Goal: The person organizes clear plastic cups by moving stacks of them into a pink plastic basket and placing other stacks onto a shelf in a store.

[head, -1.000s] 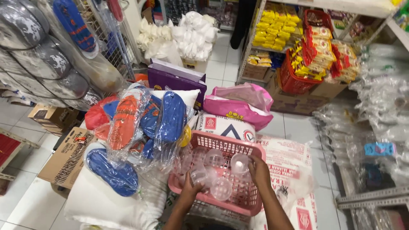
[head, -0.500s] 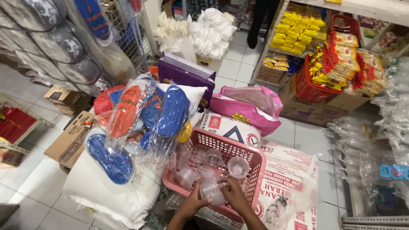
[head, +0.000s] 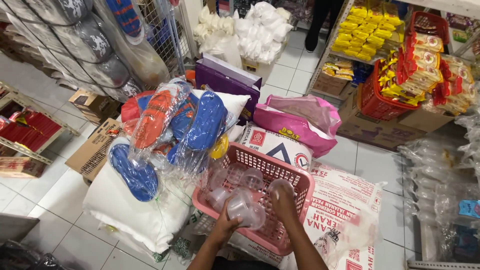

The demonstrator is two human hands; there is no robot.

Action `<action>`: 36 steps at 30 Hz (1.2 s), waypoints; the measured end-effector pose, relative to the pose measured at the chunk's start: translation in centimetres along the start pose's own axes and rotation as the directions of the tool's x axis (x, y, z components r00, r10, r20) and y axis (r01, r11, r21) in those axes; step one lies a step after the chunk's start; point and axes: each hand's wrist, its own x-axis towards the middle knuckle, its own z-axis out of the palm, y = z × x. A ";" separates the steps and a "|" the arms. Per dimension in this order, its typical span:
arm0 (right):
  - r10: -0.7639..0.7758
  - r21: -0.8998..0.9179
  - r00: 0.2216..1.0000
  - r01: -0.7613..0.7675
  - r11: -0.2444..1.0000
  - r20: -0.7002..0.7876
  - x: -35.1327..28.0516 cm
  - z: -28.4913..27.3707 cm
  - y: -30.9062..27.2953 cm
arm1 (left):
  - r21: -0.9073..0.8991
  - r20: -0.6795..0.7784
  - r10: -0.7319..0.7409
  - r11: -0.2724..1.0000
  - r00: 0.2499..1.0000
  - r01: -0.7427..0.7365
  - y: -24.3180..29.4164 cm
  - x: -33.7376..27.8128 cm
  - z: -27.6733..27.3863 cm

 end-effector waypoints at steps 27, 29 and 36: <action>0.290 -0.464 0.854 -0.066 0.883 0.432 1.9 1.1 3.3 | 0.151 0.047 -0.057 0.987 0.997 0.049 1.1 -0.3 0.0; 0.306 -0.442 0.848 -0.096 0.892 0.433 2.0 1.2 4.1 | 0.144 0.050 -0.073 0.987 0.996 0.065 0.6 -0.2 -0.2; 0.302 -0.395 0.839 -0.115 0.911 0.453 2.8 1.0 4.2 | 0.161 0.088 -0.079 0.985 0.993 0.064 -0.1 0.2 -0.7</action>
